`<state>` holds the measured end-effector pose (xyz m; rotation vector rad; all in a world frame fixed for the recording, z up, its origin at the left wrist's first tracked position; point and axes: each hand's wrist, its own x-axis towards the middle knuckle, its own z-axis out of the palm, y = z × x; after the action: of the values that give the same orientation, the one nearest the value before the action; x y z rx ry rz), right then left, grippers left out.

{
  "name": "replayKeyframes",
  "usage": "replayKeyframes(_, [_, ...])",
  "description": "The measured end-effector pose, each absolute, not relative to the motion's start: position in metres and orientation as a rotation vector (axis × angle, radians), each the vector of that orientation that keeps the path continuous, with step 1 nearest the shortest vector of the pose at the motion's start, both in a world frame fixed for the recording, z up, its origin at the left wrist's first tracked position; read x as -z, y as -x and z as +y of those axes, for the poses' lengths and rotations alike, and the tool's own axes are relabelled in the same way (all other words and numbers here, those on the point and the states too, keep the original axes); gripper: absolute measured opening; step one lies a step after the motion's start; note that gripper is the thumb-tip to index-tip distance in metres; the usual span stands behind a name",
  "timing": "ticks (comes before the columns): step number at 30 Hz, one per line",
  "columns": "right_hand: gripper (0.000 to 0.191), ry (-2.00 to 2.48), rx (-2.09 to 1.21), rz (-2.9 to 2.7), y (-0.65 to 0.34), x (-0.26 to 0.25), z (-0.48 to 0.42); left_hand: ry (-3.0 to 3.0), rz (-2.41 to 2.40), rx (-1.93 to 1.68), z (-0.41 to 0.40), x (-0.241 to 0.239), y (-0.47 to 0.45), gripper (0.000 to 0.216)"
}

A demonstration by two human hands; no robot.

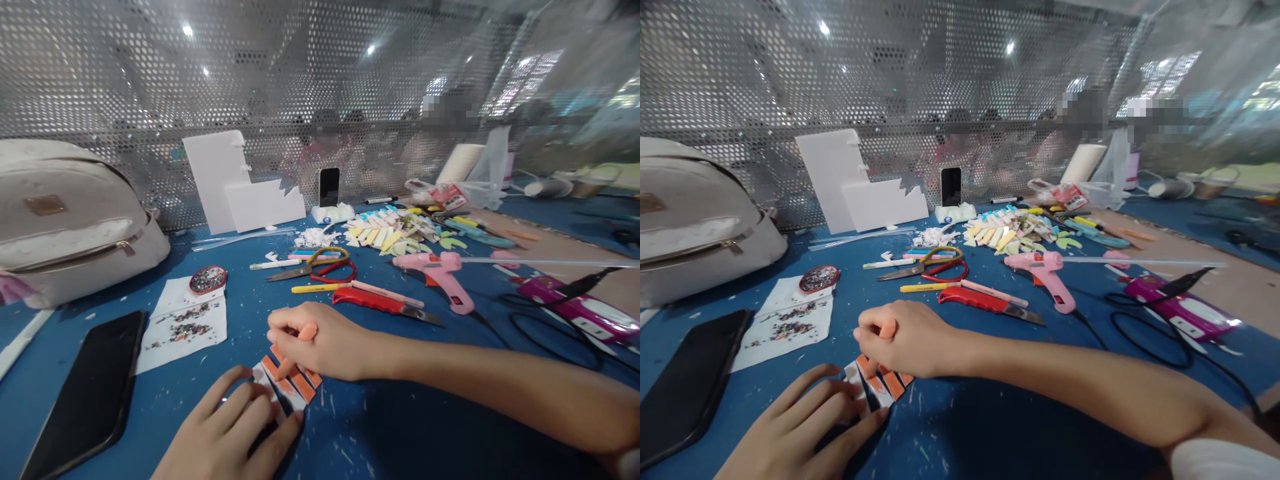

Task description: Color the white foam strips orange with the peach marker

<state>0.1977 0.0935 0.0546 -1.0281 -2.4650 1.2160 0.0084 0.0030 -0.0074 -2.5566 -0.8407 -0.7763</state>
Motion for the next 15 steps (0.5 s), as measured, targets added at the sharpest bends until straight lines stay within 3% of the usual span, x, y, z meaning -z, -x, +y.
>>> replayKeyframes(15, [0.038,0.978,-1.285,-2.452,-0.1986,-0.0514,0.0936,2.573,-0.849,0.768,0.0019,0.0071,-0.0088,0.035])
